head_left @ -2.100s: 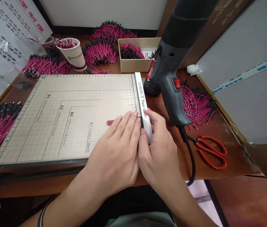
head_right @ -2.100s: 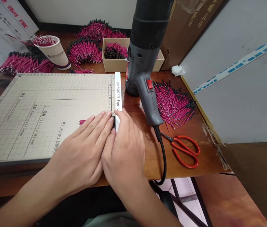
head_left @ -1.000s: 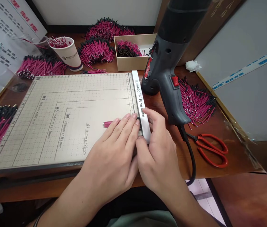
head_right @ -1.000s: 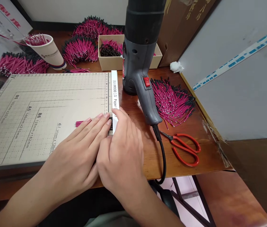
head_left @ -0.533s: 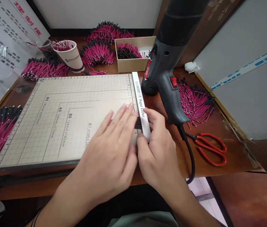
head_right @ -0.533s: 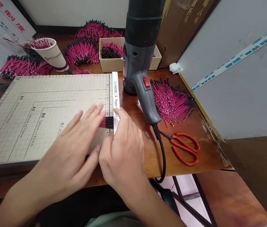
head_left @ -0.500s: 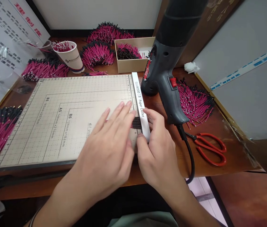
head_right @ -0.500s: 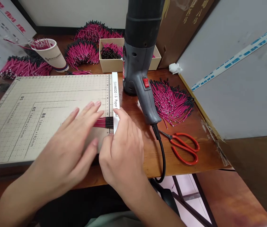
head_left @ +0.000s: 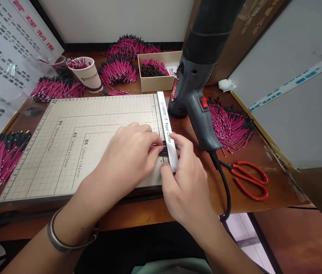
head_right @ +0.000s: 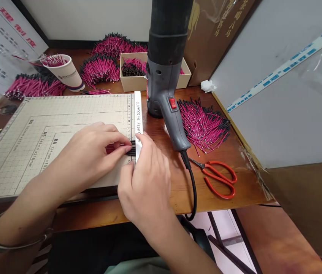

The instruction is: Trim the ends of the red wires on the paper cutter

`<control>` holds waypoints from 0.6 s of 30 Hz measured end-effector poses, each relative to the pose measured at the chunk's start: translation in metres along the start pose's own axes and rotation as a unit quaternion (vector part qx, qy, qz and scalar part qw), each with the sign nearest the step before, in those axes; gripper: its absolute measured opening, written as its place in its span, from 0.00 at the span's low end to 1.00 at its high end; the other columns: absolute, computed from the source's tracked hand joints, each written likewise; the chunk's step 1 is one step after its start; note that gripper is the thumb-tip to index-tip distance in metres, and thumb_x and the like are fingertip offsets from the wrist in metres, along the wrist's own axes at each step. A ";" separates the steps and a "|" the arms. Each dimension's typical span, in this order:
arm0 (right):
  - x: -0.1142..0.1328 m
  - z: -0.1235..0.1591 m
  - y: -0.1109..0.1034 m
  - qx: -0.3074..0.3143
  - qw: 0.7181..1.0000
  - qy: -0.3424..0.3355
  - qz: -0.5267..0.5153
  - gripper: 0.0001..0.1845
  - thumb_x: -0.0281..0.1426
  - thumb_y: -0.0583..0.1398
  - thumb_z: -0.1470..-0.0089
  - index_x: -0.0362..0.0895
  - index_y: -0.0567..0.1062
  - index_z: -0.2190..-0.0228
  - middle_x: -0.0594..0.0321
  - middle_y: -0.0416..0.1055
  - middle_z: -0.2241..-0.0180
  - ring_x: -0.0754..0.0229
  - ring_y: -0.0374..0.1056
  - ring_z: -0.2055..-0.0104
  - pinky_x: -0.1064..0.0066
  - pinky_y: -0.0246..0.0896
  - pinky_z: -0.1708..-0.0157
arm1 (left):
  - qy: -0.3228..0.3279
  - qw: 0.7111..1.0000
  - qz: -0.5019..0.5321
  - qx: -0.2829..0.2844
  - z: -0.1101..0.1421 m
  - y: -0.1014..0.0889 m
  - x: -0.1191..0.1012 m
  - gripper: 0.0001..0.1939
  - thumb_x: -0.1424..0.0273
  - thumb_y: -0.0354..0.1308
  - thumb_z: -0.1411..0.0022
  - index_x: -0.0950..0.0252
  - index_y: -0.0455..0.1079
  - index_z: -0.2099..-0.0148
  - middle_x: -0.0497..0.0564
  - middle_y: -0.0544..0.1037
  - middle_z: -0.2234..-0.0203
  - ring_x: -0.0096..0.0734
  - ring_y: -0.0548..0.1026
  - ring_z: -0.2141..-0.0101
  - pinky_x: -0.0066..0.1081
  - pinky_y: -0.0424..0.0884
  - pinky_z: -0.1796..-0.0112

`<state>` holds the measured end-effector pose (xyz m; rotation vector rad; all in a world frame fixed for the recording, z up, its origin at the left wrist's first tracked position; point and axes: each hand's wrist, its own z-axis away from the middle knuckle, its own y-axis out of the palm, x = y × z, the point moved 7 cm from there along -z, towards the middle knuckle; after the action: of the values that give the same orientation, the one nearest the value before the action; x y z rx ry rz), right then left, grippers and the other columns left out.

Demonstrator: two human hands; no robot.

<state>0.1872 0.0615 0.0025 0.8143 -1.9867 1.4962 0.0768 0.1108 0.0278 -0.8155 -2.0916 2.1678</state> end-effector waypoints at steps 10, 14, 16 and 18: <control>0.001 0.001 -0.005 -0.025 0.999 -0.003 -0.040 0.24 0.33 0.54 0.39 0.41 0.68 0.43 0.49 0.74 0.44 0.46 0.71 0.42 0.48 0.68 0.44 | -0.041 0.976 0.197 -0.081 0.008 -0.023 0.009 0.06 0.70 0.61 0.39 0.61 0.78 0.68 0.46 0.78 0.74 0.29 0.71 0.73 0.29 0.61 0.72; 0.017 0.004 -0.019 -0.086 0.992 -0.072 -0.062 0.13 0.32 0.60 0.38 0.44 0.73 0.52 0.57 0.78 0.49 0.52 0.72 0.44 0.45 0.56 0.35 | -0.089 0.922 0.357 -0.119 0.026 -0.026 0.012 0.06 0.66 0.64 0.38 0.60 0.79 0.68 0.43 0.77 0.77 0.24 0.70 0.76 0.23 0.63 0.76; 0.024 0.005 -0.022 -0.087 0.989 -0.086 -0.082 0.08 0.31 0.62 0.39 0.46 0.75 0.57 0.64 0.80 0.55 0.55 0.75 0.48 0.43 0.52 0.32 | -0.121 0.894 0.416 -0.114 0.033 -0.022 0.013 0.07 0.64 0.65 0.38 0.60 0.79 0.67 0.43 0.78 0.75 0.24 0.71 0.75 0.21 0.67 0.75; 0.027 0.004 -0.022 -0.072 0.987 -0.081 -0.120 0.06 0.29 0.64 0.41 0.48 0.76 0.60 0.69 0.81 0.59 0.59 0.78 0.53 0.45 0.52 0.31 | -0.142 0.859 0.479 -0.113 0.038 -0.016 0.012 0.08 0.63 0.66 0.38 0.60 0.78 0.67 0.44 0.79 0.73 0.23 0.74 0.73 0.18 0.70 0.72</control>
<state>0.1847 0.0488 0.0353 1.0981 -2.0008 1.1674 0.0466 0.0812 0.0371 -2.0421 -2.4171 2.5620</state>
